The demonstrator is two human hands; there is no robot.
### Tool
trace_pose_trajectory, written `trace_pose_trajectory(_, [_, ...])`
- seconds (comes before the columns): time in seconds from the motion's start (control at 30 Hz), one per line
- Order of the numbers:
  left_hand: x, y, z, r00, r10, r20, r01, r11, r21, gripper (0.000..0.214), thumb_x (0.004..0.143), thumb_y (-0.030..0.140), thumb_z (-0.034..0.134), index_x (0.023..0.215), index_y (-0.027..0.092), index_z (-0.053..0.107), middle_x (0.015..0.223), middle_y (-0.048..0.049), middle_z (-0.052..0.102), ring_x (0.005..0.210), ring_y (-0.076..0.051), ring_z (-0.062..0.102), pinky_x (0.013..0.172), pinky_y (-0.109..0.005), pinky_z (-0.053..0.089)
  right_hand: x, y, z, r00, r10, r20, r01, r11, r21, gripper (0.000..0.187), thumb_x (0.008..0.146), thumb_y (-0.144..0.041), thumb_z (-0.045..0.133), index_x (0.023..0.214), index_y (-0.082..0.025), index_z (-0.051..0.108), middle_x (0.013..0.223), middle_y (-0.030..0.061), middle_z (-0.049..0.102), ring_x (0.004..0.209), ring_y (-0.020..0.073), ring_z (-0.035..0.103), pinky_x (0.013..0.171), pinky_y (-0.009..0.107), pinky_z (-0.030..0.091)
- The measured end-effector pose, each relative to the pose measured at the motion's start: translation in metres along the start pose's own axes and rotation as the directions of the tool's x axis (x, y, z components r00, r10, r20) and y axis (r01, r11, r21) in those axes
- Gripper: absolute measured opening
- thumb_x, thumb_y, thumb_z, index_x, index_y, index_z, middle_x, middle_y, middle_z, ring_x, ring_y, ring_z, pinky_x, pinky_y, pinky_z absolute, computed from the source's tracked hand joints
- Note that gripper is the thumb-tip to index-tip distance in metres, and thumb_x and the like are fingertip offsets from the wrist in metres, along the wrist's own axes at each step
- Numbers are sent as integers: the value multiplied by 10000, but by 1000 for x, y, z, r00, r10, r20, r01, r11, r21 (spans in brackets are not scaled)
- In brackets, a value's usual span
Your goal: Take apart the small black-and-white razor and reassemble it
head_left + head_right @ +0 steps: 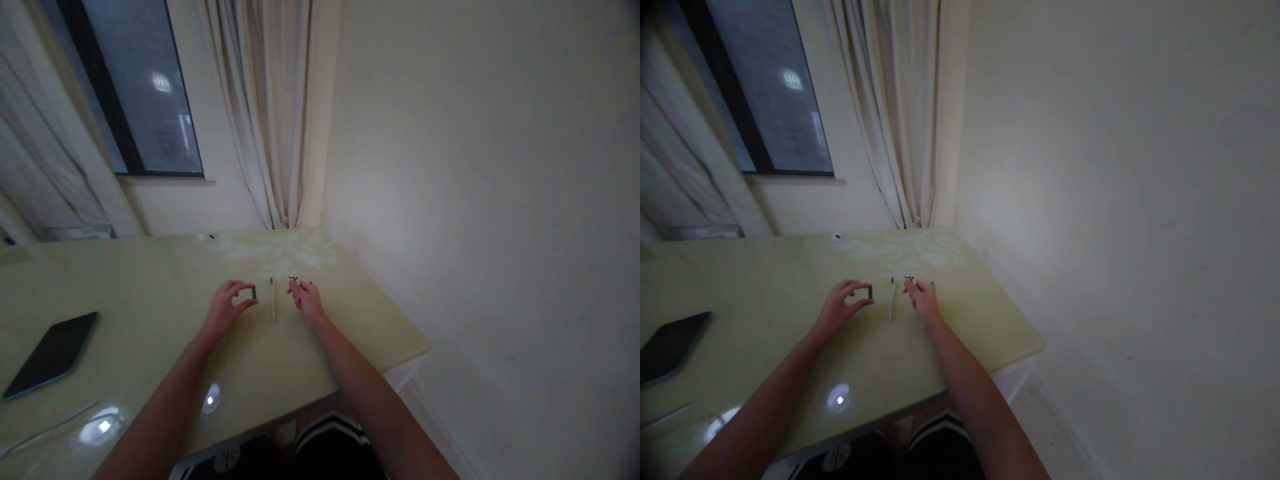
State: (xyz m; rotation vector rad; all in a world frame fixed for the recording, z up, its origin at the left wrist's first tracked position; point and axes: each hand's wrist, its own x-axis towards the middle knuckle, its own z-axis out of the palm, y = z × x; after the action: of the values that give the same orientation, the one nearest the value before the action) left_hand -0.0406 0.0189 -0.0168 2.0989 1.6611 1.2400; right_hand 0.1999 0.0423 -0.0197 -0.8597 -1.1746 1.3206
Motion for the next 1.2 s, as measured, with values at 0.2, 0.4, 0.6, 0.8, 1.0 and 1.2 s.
trace_pose_trajectory(0.2, [-9,58,26,990,134,-50,-143,932,-332,387,798,522,777,1091,268,784,1010,-64,666,836,-205,584,779,-339,513,-16,-7,8,953,113,280,-126,992,29,466,685,-568,834,878,-150,759,510,-102,354,452,61,217,464,246,128])
trace_pose_trajectory(0.4, [-11,58,24,1000,15,9,-9,887,-462,544,745,520,822,1202,239,733,994,-47,681,730,-152,554,684,-283,473,-13,-7,8,961,99,259,-100,995,-9,448,641,-561,851,815,-164,737,538,-83,399,479,76,253,491,259,164])
trace_pose_trajectory(0.6, [-12,53,27,921,-237,309,385,679,-626,639,798,760,636,853,131,734,676,2,562,519,-88,370,492,-235,269,-10,-1,7,968,-202,151,237,934,-268,368,743,-558,819,762,-199,744,664,-27,505,657,140,434,616,260,324])
trace_pose_trajectory(0.8, [-15,51,29,869,-209,449,487,528,-696,566,675,689,805,762,138,714,637,33,482,534,-77,360,509,-224,264,-17,0,7,882,-346,321,456,798,-394,319,904,-519,727,795,-231,807,766,21,539,742,176,507,732,287,406])
trace_pose_trajectory(1.0, [-16,50,26,865,-233,444,491,577,-653,545,671,659,823,827,141,762,666,11,541,559,-93,389,530,-229,292,-18,-2,6,885,-357,299,459,780,-425,259,902,-490,744,921,-243,820,812,26,548,767,183,529,741,293,417])
trace_pose_trajectory(1.2, [-15,46,20,895,-234,379,441,593,-674,650,706,640,819,1189,208,771,957,-51,684,722,-124,506,679,-242,432,-19,-6,7,914,-354,200,405,839,-363,284,874,-464,759,1037,-233,768,910,42,638,828,195,567,778,293,449])
